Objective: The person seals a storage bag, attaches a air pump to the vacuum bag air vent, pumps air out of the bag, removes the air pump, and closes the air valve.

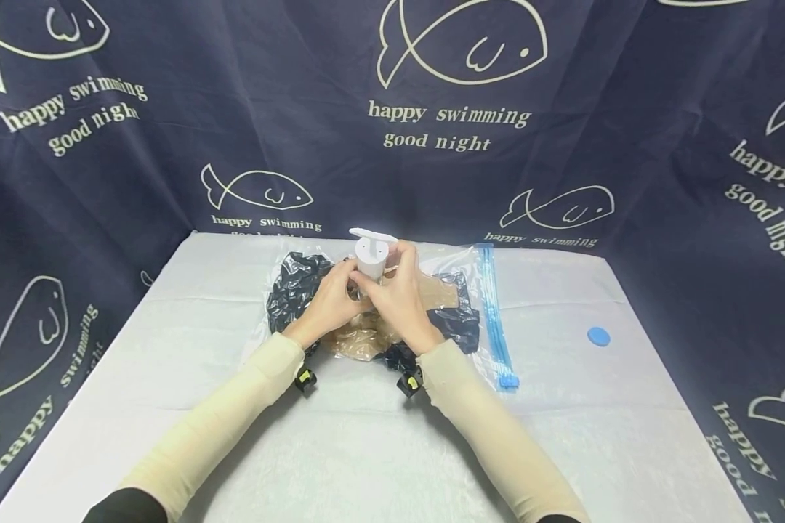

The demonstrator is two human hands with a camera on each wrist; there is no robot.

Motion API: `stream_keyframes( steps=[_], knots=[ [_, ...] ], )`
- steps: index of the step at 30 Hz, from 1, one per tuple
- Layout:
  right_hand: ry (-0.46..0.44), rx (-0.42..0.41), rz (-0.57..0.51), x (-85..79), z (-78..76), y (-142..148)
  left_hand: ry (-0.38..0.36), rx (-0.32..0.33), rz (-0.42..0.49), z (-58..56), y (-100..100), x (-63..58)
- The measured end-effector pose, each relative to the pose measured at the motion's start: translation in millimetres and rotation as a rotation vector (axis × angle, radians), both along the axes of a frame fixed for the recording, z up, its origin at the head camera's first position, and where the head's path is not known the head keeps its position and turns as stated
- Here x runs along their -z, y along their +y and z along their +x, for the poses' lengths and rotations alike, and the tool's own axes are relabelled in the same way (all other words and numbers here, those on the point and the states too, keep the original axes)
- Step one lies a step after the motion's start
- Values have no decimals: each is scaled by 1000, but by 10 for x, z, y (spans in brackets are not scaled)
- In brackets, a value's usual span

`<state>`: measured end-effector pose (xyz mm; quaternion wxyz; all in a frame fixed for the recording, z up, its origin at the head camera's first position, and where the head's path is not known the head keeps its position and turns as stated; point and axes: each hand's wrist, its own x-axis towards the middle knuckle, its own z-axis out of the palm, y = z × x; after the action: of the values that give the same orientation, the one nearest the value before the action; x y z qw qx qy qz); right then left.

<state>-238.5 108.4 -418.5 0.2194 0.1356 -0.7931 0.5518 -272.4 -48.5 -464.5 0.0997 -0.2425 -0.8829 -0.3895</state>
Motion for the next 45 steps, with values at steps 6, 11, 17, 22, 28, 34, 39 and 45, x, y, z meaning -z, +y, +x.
stream_keyframes(
  steps=[6,11,17,22,28,34,39,45],
  knots=[
    [-8,-62,14,-32,-26,76,10,148,7,-27,-75,-53],
    [-46,-110,40,-69,-27,136,-41,196,9,-69,-133,-38],
    [-48,-171,44,-133,6,173,-86,237,49,-109,-144,-42],
    [-46,-206,63,-162,43,185,-87,246,36,-108,-132,-49],
    [-24,-251,44,-58,-7,245,-91,247,91,-100,-105,-28],
    [9,-263,3,-12,-5,265,-90,219,147,-77,-74,-11],
    [7,-205,-18,42,6,263,-82,147,189,-60,-47,10],
    [-24,-184,-18,75,36,242,-39,97,191,-33,-18,2]
  ],
)
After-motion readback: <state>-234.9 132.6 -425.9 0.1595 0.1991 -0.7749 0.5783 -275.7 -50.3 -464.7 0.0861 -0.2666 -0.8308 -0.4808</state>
